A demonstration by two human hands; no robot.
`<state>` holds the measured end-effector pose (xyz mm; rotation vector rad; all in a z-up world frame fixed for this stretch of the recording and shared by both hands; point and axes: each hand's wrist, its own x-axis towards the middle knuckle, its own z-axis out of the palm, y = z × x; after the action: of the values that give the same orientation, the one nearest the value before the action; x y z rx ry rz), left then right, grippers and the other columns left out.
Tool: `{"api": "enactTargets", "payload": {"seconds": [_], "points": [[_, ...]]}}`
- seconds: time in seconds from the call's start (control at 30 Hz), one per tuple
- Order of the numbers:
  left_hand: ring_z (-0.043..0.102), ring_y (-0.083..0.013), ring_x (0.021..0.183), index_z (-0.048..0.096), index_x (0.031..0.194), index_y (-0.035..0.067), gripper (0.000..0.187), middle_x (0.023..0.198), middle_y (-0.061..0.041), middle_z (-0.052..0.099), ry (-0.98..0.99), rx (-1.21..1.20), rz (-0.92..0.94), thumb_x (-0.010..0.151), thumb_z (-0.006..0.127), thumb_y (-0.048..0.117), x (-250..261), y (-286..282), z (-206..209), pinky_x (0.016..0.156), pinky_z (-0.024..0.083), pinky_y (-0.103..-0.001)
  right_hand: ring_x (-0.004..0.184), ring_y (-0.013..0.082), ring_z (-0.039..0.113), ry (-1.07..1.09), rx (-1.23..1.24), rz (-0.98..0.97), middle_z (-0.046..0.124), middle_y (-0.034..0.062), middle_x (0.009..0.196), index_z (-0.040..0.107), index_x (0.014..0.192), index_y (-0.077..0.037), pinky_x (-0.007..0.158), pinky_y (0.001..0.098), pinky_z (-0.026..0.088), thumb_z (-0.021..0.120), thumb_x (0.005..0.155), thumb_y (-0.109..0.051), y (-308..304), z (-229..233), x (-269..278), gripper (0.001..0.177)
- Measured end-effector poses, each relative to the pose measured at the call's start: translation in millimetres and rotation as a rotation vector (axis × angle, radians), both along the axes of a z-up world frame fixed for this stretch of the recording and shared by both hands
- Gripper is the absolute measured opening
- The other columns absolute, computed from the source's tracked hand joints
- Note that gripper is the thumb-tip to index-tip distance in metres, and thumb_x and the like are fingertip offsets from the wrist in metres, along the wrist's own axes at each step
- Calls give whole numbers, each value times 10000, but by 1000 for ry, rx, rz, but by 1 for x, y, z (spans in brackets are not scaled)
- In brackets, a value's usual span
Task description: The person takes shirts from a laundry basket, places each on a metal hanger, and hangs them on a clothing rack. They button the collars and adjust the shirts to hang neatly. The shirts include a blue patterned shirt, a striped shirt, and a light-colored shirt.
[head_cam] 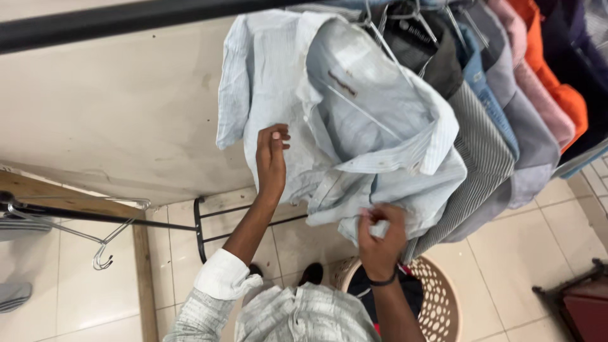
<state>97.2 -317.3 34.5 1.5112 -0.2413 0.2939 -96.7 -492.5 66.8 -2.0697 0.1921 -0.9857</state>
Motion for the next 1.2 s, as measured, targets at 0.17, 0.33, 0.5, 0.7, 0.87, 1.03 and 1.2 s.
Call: {"api": "enactTargets", "payload": {"seconds": [0.17,0.33,0.5,0.7,0.87,1.03,1.2], "points": [[663,-150,1083,624,1301,62,265,1236,-77,646,-12,96,-87,1044,623,126,8,-2,-22,795,565,-291,774,115,642,214,251,59,642,62,1017,584,1138,-9,593,248,518,774,901,-117,33,3,29,323],[635,-136,1010,543,1426,76,378,1156,-61,661,69,-116,-356,1062,620,145,30,-20,-25,788,547,-289,765,120,628,97,431,1,640,79,980,582,1155,0,624,261,532,806,970,-164,34,-6,68,334],[649,-161,1031,573,1324,44,333,1173,-68,628,56,-80,-390,1016,658,141,37,-26,-38,777,557,-304,717,107,629,146,486,-71,677,63,883,636,1128,3,568,262,522,786,932,-203,34,-12,95,321],[667,-164,1036,642,1168,22,206,1142,-60,640,61,-90,-465,1000,679,135,29,-29,-44,803,568,-313,714,89,653,39,543,-135,692,36,853,678,1069,-7,608,252,551,755,967,-206,44,-25,104,236],[682,-131,994,679,1125,35,165,1094,-41,724,134,-144,-657,1010,680,154,20,-30,-27,859,568,-287,727,90,661,-14,504,-121,714,39,877,695,1060,-1,639,251,544,753,974,-161,54,-26,104,190],[664,-112,948,683,1143,8,210,1058,-47,717,211,-210,-764,984,700,145,18,-31,-16,833,566,-281,740,82,657,-6,494,-107,710,31,888,709,1045,-1,666,247,551,740,990,-144,59,-22,106,156],[642,-97,892,685,1149,-13,229,978,-41,700,307,-253,-850,977,711,136,21,-34,-18,814,546,-262,760,75,660,36,517,-109,713,29,899,710,1074,-4,668,251,568,726,987,-155,57,-23,110,175]]}}
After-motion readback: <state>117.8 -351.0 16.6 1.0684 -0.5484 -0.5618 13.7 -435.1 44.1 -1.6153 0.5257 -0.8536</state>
